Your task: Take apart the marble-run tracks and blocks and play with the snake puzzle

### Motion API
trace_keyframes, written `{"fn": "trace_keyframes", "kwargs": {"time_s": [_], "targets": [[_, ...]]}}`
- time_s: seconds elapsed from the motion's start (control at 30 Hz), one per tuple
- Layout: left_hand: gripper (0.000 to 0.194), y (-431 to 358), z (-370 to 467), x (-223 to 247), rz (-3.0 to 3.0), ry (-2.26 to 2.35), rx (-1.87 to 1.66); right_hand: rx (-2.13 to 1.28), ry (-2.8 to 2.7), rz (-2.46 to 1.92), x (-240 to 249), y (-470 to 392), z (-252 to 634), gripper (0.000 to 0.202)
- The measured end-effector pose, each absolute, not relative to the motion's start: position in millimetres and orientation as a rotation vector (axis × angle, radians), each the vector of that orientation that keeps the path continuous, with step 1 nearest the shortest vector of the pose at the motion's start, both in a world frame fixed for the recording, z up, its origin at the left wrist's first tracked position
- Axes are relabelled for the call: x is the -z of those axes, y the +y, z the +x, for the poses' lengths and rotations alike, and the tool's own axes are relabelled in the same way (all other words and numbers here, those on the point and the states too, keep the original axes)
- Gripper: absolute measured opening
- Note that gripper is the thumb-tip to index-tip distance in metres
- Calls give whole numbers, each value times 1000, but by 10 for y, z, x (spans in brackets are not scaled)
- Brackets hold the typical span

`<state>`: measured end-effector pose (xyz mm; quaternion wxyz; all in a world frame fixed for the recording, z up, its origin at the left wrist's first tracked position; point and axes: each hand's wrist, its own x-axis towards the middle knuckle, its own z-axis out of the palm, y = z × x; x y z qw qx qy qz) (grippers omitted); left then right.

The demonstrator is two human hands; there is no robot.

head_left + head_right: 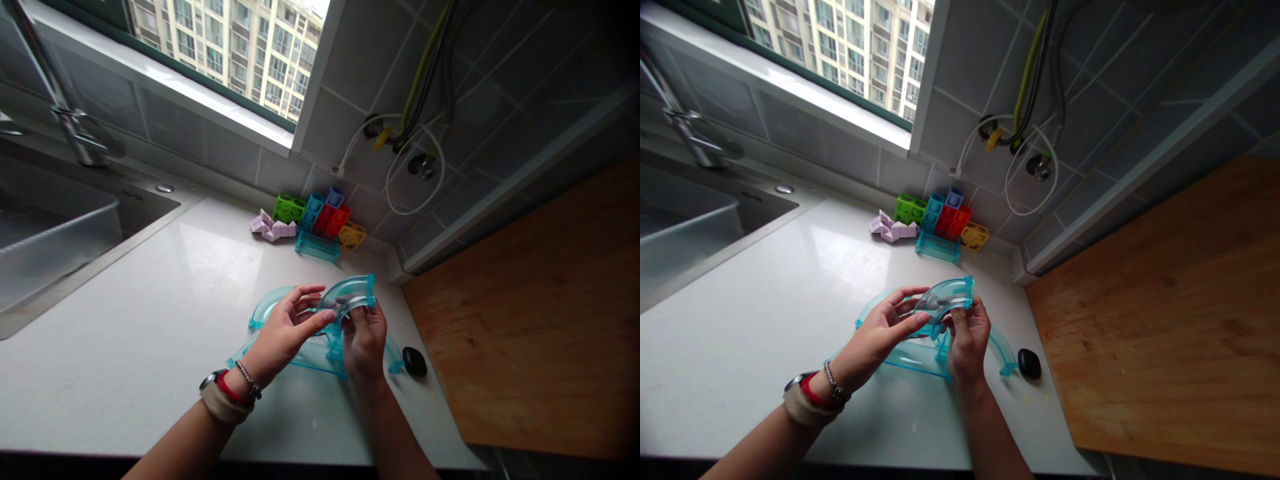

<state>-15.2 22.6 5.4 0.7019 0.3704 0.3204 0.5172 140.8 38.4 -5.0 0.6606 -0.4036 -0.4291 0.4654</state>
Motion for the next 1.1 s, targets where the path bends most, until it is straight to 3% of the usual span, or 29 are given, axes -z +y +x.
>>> {"fn": "trace_keyframes", "kwargs": {"time_s": [0.83,1.1], "targets": [[38,250,-137,-35,804,775,-1337,-1214,-1083,-914,72,352,1371,18],[43,238,-131,-78,729,701,-1352,-1067,-1395,-1051,-69,419,1482,22]]}}
